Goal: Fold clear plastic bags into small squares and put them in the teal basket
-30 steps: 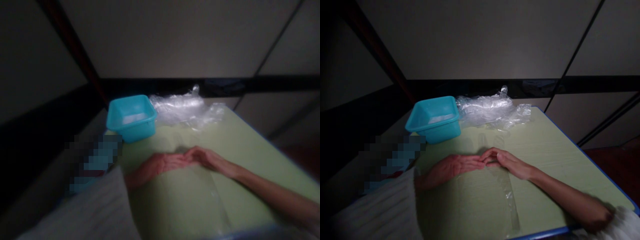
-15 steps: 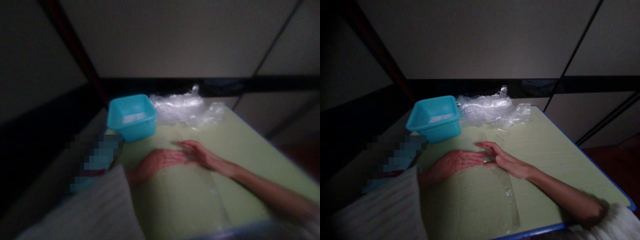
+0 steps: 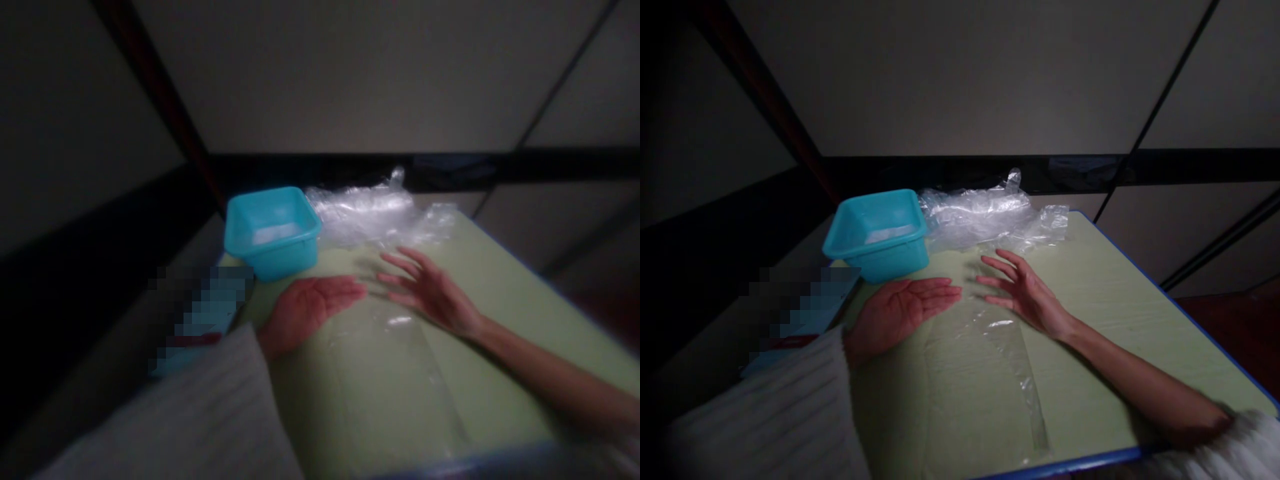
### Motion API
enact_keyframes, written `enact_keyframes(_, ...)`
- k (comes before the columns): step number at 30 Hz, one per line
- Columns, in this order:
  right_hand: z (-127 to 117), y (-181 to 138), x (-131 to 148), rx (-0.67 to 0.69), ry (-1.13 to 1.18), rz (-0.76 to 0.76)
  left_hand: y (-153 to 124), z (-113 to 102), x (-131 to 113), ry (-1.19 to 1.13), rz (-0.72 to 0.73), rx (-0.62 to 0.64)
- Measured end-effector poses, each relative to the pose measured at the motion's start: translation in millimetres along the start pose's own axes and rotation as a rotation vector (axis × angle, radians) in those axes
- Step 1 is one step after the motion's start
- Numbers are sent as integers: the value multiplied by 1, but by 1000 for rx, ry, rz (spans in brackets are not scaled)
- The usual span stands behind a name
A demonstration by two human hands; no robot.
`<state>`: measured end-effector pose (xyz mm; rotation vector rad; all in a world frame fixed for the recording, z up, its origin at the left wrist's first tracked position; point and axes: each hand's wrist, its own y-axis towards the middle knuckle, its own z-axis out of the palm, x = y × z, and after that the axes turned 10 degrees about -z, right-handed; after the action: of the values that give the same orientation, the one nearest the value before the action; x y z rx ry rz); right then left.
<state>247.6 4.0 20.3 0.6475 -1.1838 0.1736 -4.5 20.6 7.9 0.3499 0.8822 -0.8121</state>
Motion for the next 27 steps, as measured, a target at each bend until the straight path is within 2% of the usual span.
enact_keyframes(2, 1, 0, 2, 14, -8, -3, 1, 1, 0, 2, 22, 3)
enact_keyframes(7, 9, -5, -2, 324, -64, 89, 6, 5, 6, 298, -149, 69)
enact_keyframes(9, 12, -6, -4, 376, -132, 91, 7, 6, 8, 377, -189, 60)
enact_keyframes(14, 14, -7, -4, 361, -157, 43, 7, 6, 8, 479, -174, 22)
enact_keyframes(17, 12, -8, -2, 297, -200, -38, 5, 6, 7, 409, -145, 28)
enact_keyframes(19, 11, -9, 4, 304, -329, -121, 4, 6, 7, 350, -145, 53)
enact_keyframes(24, 21, -15, 28, 560, -708, -344, 4, 4, 8, 376, -281, 105)
enact_keyframes(27, 31, -22, 30, 780, -772, -307, 5, 3, 7, 434, -316, 113)
